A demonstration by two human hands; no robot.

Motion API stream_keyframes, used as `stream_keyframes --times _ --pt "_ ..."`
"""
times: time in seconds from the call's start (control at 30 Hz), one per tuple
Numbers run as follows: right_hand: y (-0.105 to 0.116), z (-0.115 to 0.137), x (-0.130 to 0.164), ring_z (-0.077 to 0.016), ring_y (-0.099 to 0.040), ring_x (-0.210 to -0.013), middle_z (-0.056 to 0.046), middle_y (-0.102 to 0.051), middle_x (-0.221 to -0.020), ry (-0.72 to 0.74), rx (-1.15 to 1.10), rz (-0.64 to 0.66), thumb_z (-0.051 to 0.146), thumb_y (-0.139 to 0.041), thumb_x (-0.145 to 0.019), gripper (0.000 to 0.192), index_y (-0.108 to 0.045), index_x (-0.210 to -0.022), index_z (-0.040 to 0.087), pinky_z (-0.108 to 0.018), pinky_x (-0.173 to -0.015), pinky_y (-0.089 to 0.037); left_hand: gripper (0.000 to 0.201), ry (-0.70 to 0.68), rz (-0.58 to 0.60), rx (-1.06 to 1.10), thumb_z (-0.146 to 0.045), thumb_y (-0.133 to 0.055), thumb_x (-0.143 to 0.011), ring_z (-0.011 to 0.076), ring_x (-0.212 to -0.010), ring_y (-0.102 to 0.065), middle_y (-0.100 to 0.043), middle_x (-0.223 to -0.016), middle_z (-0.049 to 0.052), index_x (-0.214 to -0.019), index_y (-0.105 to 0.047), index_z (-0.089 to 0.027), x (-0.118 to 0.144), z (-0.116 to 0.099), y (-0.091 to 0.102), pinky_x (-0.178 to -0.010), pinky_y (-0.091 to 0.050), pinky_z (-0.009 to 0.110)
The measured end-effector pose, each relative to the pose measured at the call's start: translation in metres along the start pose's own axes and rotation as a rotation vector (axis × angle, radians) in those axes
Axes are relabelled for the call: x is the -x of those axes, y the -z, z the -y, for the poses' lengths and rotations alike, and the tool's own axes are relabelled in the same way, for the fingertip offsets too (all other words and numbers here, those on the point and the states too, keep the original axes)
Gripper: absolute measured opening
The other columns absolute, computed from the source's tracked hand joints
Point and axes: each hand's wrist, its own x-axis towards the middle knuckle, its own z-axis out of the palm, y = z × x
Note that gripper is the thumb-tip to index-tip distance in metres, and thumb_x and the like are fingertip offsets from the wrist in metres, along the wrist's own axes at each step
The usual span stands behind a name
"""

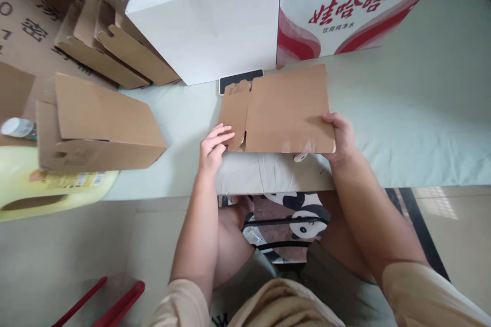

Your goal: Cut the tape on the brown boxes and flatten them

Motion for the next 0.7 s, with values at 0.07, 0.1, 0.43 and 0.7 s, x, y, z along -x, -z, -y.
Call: stream_keyframes --times 0.07,0.1,0.43,0.7 --pt "0.003 0.001 0.002 -0.0370 -0.074 -0.095 -0.011 -0.074 -0.087 -0.070 -0.060 0.013 0.062 -0.061 -0.074 0.043 -0.067 -0.096 0.025 -0.057 -0.082 -0.065 0.038 -0.004 -0.018 -0.031 -0.018 -0.055 -0.071 0.0320 -0.138 -0.063 -0.079 -0.125 0.004 -0.092 -0.086 -0.028 0.000 0.000 0.001 -0.123 -0.046 0.059" --pt "0.004 0.004 0.005 -0.0367 -0.074 -0.093 -0.010 -0.074 -0.087 -0.108 -0.080 0.014 0.056 -0.063 -0.073 0.039 -0.067 -0.095 0.025 -0.057 -0.080 -0.066 0.034 -0.007 -0.048 -0.054 -0.019 -0.056 -0.074 0.0320 -0.137 -0.063 -0.077 -0.128 0.005 -0.090 -0.085 -0.027 0.000 -0.001 0.001 -0.122 -0.047 0.058" --pt "0.005 0.069 0.065 -0.0330 -0.077 -0.099 -0.008 -0.081 -0.094 -0.090 0.046 -0.002 0.062 -0.074 -0.081 0.039 -0.075 -0.095 0.025 -0.046 -0.078 -0.067 0.028 -0.182 -0.490 0.074 -0.037 -0.057 -0.086 0.0267 -0.096 -0.071 -0.071 -0.083 0.006 -0.062 -0.066 -0.025 -0.012 -0.022 -0.013 -0.100 -0.056 0.049" --pt "0.080 0.059 0.126 -0.0424 -0.076 -0.109 -0.012 -0.081 -0.100 -0.184 -0.016 -0.728 0.047 -0.083 -0.059 0.027 -0.072 -0.075 0.029 -0.057 -0.090 -0.064 0.017 -0.090 -0.230 0.090 -0.031 -0.063 -0.082 0.0218 -0.088 -0.066 -0.070 -0.090 0.007 -0.070 -0.072 -0.023 -0.011 -0.037 -0.043 -0.066 -0.053 0.032"
